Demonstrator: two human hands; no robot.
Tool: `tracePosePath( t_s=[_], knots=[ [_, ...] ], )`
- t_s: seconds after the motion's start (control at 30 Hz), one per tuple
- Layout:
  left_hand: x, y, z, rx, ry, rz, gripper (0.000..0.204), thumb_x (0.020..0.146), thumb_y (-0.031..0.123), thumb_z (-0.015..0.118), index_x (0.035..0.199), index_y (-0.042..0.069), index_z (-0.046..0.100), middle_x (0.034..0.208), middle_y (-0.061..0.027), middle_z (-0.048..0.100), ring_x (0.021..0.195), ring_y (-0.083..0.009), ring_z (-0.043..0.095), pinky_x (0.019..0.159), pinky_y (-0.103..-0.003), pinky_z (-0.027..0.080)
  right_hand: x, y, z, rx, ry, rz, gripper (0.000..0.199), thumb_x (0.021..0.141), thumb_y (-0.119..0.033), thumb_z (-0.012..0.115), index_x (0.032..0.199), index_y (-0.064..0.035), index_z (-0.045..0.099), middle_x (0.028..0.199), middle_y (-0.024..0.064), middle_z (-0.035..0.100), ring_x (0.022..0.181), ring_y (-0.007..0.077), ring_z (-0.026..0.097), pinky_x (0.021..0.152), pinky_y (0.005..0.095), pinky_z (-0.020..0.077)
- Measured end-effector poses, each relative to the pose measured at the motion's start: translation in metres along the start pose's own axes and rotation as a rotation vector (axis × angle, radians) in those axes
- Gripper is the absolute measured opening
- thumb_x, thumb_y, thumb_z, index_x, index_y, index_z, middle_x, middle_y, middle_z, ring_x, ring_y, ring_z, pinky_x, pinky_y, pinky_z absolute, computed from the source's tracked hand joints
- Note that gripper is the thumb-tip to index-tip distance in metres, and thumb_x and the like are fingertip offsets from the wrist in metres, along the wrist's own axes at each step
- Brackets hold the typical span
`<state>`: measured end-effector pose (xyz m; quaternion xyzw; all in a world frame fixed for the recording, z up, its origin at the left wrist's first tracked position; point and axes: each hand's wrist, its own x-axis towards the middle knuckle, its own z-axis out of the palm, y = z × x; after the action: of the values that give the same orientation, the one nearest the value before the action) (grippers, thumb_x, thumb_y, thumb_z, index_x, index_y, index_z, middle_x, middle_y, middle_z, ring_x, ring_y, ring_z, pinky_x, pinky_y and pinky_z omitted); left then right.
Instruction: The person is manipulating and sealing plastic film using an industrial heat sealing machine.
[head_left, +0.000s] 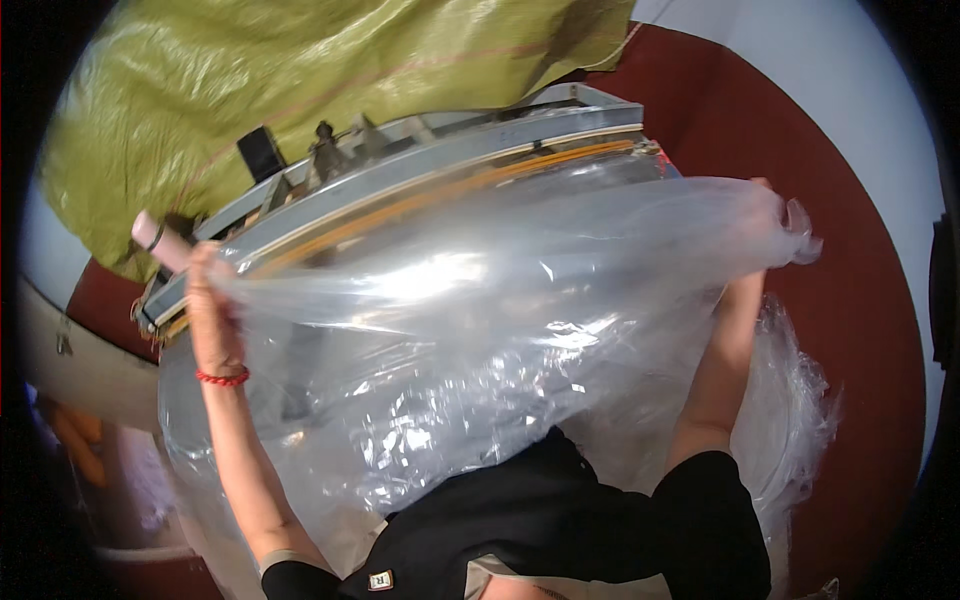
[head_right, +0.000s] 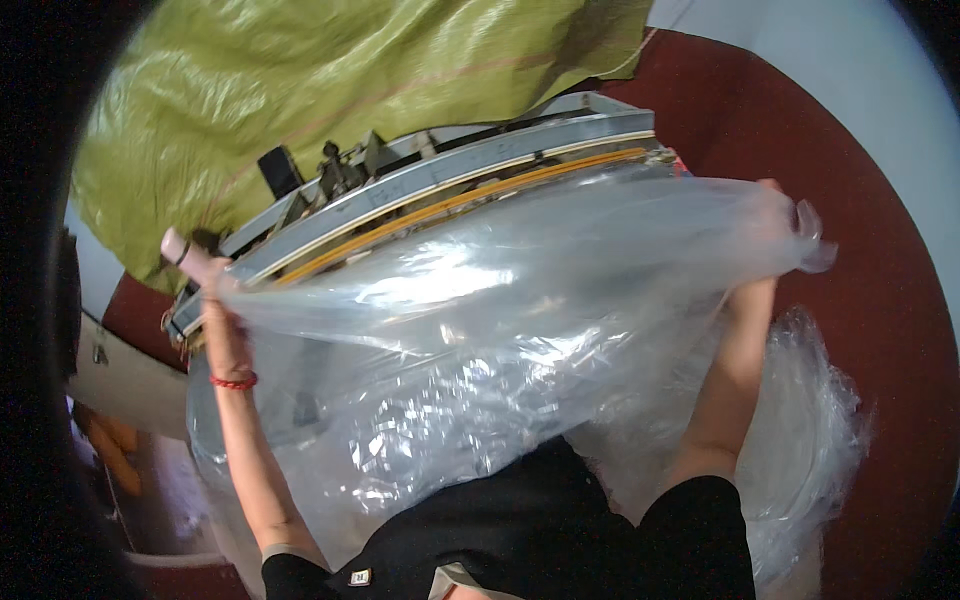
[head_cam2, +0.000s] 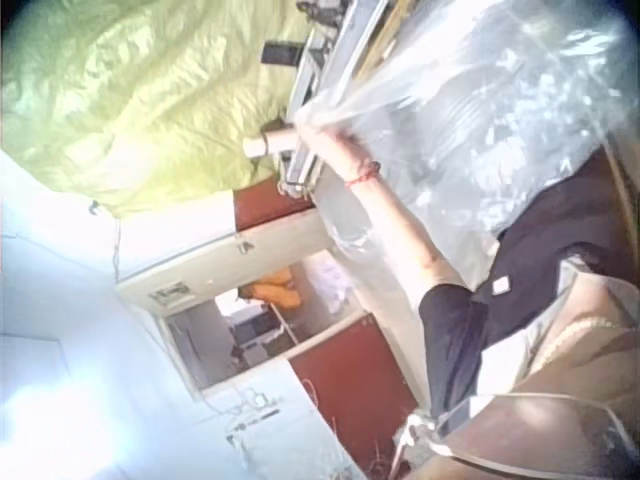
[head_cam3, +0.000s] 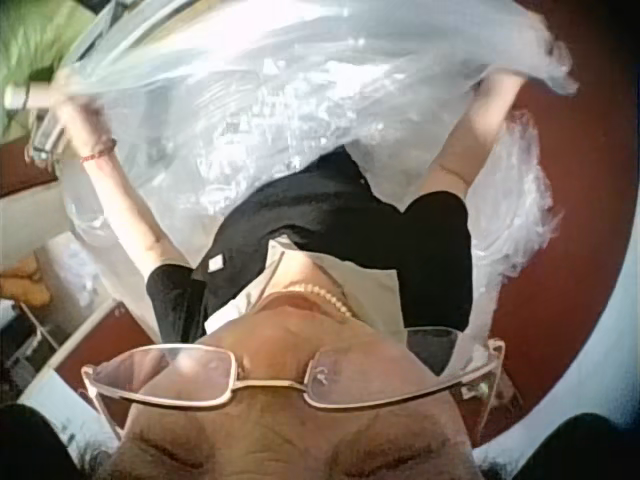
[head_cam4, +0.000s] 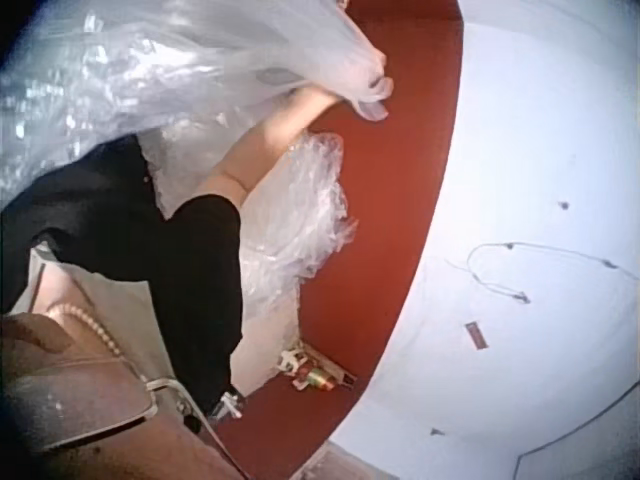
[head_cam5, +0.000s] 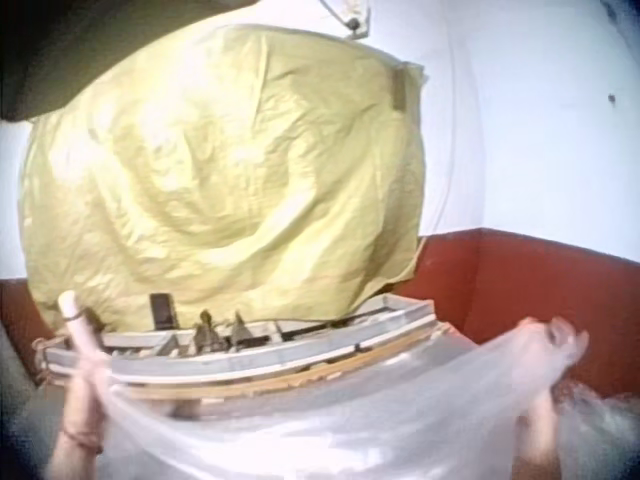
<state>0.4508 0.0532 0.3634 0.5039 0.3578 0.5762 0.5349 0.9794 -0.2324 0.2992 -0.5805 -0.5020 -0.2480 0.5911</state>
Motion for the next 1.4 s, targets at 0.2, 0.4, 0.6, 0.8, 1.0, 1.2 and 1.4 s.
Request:
tracePosePath(
  t_s=[0.2, 0.4, 0.6, 0.8, 1.0, 1.2, 1.4],
  knots=[
    [0.037, -0.145, -0.047, 0.545, -0.252, -0.256, 0.014, 0.078, 0.010, 0.058, 0.065, 0.008, 0.053, 0.060, 0.0081, 0.044, 0.053, -0.0019, 0.035, 0.047, -0.018, 0.027, -0.083, 0.122, 0.017, -0.311, -0.391, 0.787, 0.030, 0.073, -0.025, 0.062, 0.064, 0.0030, 0.058, 0.058, 0.0042, 0.054, 0.053, 0.0123, 0.048, 0.053, 0.0285, 0.0391],
    [0.039, -0.142, -0.060, 0.591, -0.303, -0.170, 0.013, 0.079, 0.010, 0.058, 0.067, 0.007, 0.053, 0.061, 0.0082, 0.044, 0.053, -0.0013, 0.034, 0.048, -0.017, 0.026, -0.083, 0.053, -0.005, -0.251, -0.500, 1.185, 0.027, 0.074, -0.024, 0.061, 0.069, 0.0025, 0.060, 0.057, 0.0052, 0.056, 0.053, 0.0130, 0.051, 0.049, 0.0294, 0.0402],
    [0.034, -0.148, -0.055, 0.620, -0.275, -0.162, 0.015, 0.080, 0.010, 0.057, 0.066, 0.007, 0.051, 0.063, 0.0074, 0.044, 0.057, -0.0028, 0.036, 0.052, -0.017, 0.028, -0.101, 0.053, -0.034, -0.142, -0.650, 1.133, 0.037, 0.069, -0.036, 0.064, 0.072, 0.0011, 0.062, 0.065, 0.0076, 0.060, 0.058, 0.0158, 0.056, 0.052, 0.0319, 0.0437],
    [0.030, -0.148, -0.060, 0.592, -0.249, -0.191, 0.015, 0.080, 0.010, 0.056, 0.067, 0.008, 0.051, 0.063, 0.0078, 0.044, 0.058, -0.0025, 0.036, 0.052, -0.017, 0.028, -0.038, 0.033, 0.010, -0.674, -0.475, 0.651, 0.036, 0.064, -0.035, 0.068, 0.074, -0.0010, 0.062, 0.071, 0.0129, 0.060, 0.067, 0.0253, 0.058, 0.062, 0.0341, 0.0446],
    [0.032, -0.150, -0.055, 0.576, -0.307, -0.181, 0.013, 0.080, 0.009, 0.057, 0.069, 0.008, 0.050, 0.062, 0.0083, 0.043, 0.057, -0.0017, 0.035, 0.051, -0.016, 0.027, -0.017, 0.114, 0.133, -0.663, -0.179, 0.104, 0.039, 0.073, -0.037, 0.059, 0.097, -0.0062, 0.057, 0.101, 0.0118, 0.055, 0.096, 0.0277, 0.050, 0.079, 0.0377, 0.0404],
    [0.033, -0.155, -0.069, 0.632, -0.298, -0.102, 0.013, 0.081, 0.010, 0.056, 0.070, 0.008, 0.049, 0.063, 0.0081, 0.042, 0.055, -0.0012, 0.033, 0.049, -0.016, 0.026, -0.048, 0.080, 0.147, -0.717, -0.605, 0.182, 0.041, 0.077, -0.036, 0.054, 0.109, -0.0100, 0.054, 0.118, 0.0102, 0.046, 0.113, 0.0280, 0.036, 0.089, 0.0448, 0.0302],
    [0.029, -0.147, -0.065, 0.548, -0.272, -0.158, 0.012, 0.081, 0.010, 0.056, 0.071, 0.007, 0.049, 0.065, 0.0081, 0.043, 0.057, -0.0015, 0.034, 0.051, -0.015, 0.027, -0.028, 0.080, 0.144, -0.624, -0.523, 0.247, 0.030, 0.075, -0.034, 0.056, 0.087, -0.0072, 0.062, 0.100, 0.0104, 0.055, 0.093, 0.0277, 0.050, 0.077, 0.0416, 0.0392]
  ],
)
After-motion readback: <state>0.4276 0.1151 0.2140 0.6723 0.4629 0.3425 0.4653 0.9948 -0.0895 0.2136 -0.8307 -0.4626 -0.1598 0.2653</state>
